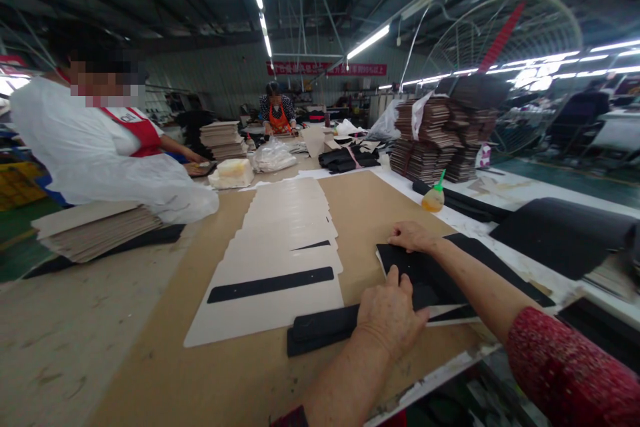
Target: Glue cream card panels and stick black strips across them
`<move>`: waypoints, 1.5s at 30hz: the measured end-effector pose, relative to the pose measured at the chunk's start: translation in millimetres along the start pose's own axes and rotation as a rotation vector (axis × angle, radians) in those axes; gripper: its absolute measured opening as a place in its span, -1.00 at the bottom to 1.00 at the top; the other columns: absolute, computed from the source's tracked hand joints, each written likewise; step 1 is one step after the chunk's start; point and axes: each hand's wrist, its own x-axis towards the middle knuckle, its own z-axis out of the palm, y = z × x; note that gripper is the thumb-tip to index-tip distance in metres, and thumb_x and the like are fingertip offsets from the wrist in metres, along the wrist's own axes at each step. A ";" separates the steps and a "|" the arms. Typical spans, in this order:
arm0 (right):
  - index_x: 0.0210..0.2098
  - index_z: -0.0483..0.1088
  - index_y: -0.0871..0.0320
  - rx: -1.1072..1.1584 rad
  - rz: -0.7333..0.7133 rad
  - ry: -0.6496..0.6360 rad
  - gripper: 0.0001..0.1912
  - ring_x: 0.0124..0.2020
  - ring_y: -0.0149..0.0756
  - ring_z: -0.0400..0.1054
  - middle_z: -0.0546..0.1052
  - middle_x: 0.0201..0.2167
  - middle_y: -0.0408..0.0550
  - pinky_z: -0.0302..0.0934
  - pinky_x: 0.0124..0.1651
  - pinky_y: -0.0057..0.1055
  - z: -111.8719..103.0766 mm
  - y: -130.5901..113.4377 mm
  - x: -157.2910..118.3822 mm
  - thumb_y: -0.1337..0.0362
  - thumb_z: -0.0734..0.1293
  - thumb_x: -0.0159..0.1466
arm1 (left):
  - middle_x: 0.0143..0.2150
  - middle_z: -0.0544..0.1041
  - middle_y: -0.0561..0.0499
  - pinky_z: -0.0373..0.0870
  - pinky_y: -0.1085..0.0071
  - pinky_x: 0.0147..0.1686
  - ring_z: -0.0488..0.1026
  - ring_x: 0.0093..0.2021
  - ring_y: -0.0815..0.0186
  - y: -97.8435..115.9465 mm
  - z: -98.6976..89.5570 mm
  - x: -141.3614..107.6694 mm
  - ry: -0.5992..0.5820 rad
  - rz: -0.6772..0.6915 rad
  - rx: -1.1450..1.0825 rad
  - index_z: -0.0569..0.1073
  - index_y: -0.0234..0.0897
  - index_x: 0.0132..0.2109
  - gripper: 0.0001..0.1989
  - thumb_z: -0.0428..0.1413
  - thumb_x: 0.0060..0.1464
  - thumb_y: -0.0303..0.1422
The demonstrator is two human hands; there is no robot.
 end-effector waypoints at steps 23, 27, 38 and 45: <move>-0.31 0.37 0.16 0.155 -0.007 -0.049 -0.83 -0.52 -0.49 0.37 0.51 -0.41 -0.17 0.25 -0.50 -0.60 -0.2 21.7 4.7 0.29 0.43 0.15 | 0.37 0.26 -0.14 0.56 0.10 -0.10 0.54 -0.02 0.01 0.3 3.8 -1.5 0.036 0.007 0.016 0.29 -0.21 0.28 -0.33 0.05 0.14 0.06; -0.29 0.38 0.17 0.122 0.009 -0.033 -0.84 -0.55 -0.51 0.35 0.51 -0.36 -0.14 0.21 -0.55 -0.60 -0.6 17.8 4.7 0.37 0.41 0.13 | 0.38 0.24 -0.14 0.55 0.09 -0.10 0.54 -0.01 -0.01 0.3 3.4 -1.2 0.030 0.007 0.007 0.30 -0.22 0.27 -0.32 0.05 0.14 0.07; -0.30 0.39 0.15 0.101 -0.057 -0.075 -0.78 -0.54 -0.49 0.39 0.54 -0.30 -0.12 0.23 -0.54 -0.59 -4.0 17.6 8.5 0.30 0.47 0.10 | 0.37 0.26 -0.12 0.54 0.13 -0.09 0.54 -0.01 0.01 0.7 1.3 -1.7 0.020 0.000 -0.005 0.30 -0.20 0.27 -0.33 0.05 0.14 0.06; -0.24 0.36 0.15 0.106 -0.060 -0.091 -0.82 -0.45 -0.44 0.44 0.55 -0.35 -0.14 0.32 -0.46 -0.58 -6.8 21.8 7.9 0.31 0.39 0.18 | 0.37 0.26 -0.13 0.53 0.12 -0.09 0.54 -0.01 0.01 0.2 1.4 -1.2 0.013 0.001 -0.008 0.31 -0.21 0.26 -0.34 0.05 0.14 0.07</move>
